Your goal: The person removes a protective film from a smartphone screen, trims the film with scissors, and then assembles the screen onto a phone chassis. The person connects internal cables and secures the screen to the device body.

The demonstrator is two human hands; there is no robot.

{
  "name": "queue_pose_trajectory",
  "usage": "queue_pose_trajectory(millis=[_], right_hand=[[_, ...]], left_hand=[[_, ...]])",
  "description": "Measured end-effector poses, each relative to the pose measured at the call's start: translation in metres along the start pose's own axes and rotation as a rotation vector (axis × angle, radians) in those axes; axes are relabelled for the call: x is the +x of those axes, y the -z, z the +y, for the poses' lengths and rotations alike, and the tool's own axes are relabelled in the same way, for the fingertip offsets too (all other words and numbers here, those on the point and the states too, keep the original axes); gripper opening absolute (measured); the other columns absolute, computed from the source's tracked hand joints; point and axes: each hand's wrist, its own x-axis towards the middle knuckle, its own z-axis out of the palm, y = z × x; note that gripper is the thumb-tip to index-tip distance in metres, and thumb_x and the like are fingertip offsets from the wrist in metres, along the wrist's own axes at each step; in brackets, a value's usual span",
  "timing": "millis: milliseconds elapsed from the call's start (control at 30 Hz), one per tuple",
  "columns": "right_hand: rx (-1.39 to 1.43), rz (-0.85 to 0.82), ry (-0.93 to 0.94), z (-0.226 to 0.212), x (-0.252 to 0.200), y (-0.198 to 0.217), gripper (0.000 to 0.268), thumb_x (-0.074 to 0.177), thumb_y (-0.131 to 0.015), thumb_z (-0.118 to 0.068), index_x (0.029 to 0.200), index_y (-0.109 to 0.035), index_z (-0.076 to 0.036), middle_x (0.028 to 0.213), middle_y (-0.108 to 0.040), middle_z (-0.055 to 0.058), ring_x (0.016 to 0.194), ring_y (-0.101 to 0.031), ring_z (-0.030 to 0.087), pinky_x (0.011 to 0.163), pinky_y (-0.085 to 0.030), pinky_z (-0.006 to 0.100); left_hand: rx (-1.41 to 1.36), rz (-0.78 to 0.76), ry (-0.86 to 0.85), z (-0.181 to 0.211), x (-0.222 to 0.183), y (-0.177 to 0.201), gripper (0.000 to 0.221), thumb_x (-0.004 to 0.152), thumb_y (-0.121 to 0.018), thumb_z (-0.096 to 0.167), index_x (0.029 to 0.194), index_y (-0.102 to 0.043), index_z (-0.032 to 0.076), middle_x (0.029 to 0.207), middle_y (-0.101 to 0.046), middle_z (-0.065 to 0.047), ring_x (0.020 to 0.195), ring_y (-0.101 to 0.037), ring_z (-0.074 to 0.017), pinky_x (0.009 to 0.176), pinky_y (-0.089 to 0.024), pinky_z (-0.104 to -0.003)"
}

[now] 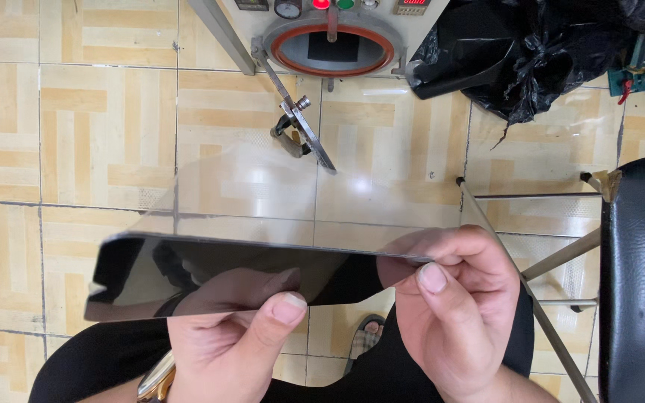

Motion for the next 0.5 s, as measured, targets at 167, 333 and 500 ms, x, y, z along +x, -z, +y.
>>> queue_pose_trajectory(millis=[167,333,500], right_hand=[[-0.05,-0.012,0.005,-0.003,0.001,-0.001,0.016,0.101,-0.07,-0.01,0.11,-0.067,0.002,0.098,-0.077,0.023,0.081,-0.077,0.031,0.074,-0.066,0.037],[-0.097,-0.011,0.04,-0.002,0.001,0.0,0.015,0.1,-0.07,-0.012,0.108,-0.067,0.0,0.091,-0.076,0.02,0.077,-0.078,0.031,0.076,-0.067,0.039],[-0.043,-0.033,0.052,-0.002,0.001,0.002,0.012,0.102,-0.071,-0.01,0.111,-0.068,-0.002,0.094,-0.075,0.012,0.079,-0.075,0.03,0.072,-0.063,0.044]], left_hand=[[-0.023,-0.062,-0.101,0.007,0.006,-0.001,0.014,0.094,-0.078,0.025,0.096,-0.075,0.011,0.08,-0.075,0.001,0.082,-0.073,-0.0122,0.088,-0.062,-0.032],[-0.035,-0.088,-0.097,0.012,0.008,-0.004,0.015,0.093,-0.077,0.023,0.087,-0.072,0.01,0.076,-0.071,0.001,0.075,-0.067,-0.0102,0.1,-0.055,-0.03],[0.007,-0.157,-0.072,0.029,0.018,-0.005,0.036,0.095,-0.072,0.03,0.067,-0.055,0.014,0.064,-0.04,0.008,0.062,-0.037,-0.0075,0.102,-0.04,-0.019]])
